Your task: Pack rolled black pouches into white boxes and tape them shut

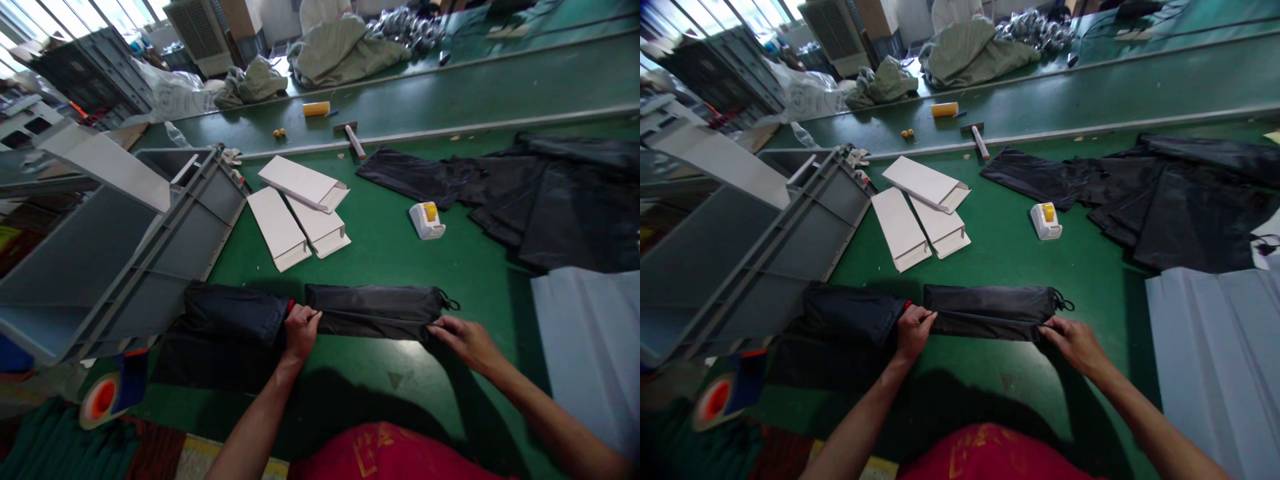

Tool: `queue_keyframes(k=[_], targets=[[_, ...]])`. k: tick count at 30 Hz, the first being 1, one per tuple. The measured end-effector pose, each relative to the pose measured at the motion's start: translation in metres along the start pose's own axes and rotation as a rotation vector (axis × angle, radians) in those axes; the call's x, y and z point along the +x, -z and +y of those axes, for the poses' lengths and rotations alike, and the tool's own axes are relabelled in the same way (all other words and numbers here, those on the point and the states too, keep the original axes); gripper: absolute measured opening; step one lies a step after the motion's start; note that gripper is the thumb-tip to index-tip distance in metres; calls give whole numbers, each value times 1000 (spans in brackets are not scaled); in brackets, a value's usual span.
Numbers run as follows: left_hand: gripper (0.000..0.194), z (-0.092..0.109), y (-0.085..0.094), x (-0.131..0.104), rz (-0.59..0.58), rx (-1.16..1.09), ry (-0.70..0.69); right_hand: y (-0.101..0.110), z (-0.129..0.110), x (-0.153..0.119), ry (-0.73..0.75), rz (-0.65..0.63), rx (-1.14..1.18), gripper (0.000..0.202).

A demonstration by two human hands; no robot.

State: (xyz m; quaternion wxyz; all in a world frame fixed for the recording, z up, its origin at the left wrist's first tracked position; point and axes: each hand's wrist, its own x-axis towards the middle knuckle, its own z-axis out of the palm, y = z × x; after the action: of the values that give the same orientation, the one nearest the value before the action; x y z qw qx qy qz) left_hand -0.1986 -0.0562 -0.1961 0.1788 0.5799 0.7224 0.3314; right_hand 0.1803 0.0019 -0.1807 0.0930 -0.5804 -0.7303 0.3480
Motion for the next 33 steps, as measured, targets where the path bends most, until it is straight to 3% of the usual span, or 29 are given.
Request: queue_keyframes(k=[2, 4, 6, 8, 9, 12, 15, 18, 22, 29, 33], targets=[[18, -1, -2, 3, -3, -12, 97, -2, 2, 3, -110, 46, -92, 50], [17, -1, -2, 5, -22, -34, 185, -1, -7, 6, -167, 185, -270, 48], [17, -1, -2, 8, -49, -63, 263, -2, -31, 10, -59, 371, -445, 45], [19, -1, -1, 11, -73, -92, 333, -8, -68, 17, 210, 447, -531, 48], [20, -1, 0, 13, -83, -106, 364, -13, -88, 21, 364, 403, -538, 58], [21, 0, 2, 17, -110, -143, 417, -38, -136, 41, 754, 116, -582, 98], [19, 1, 3, 20, -130, -162, 415, -62, -147, 69, 920, -58, -622, 121], [20, 2, 2, 25, -140, -154, 394, -71, -136, 93, 908, -109, -626, 114], [18, 2, -1, 35, -168, -106, 372, -67, -128, 107, 851, -143, -642, 103], [30, 17, -10, 55, -178, 179, 312, -67, -136, 95, 692, -44, -645, 93], [28, 34, -7, 92, -121, 367, 189, -67, -131, 80, 517, 62, -637, 91]])
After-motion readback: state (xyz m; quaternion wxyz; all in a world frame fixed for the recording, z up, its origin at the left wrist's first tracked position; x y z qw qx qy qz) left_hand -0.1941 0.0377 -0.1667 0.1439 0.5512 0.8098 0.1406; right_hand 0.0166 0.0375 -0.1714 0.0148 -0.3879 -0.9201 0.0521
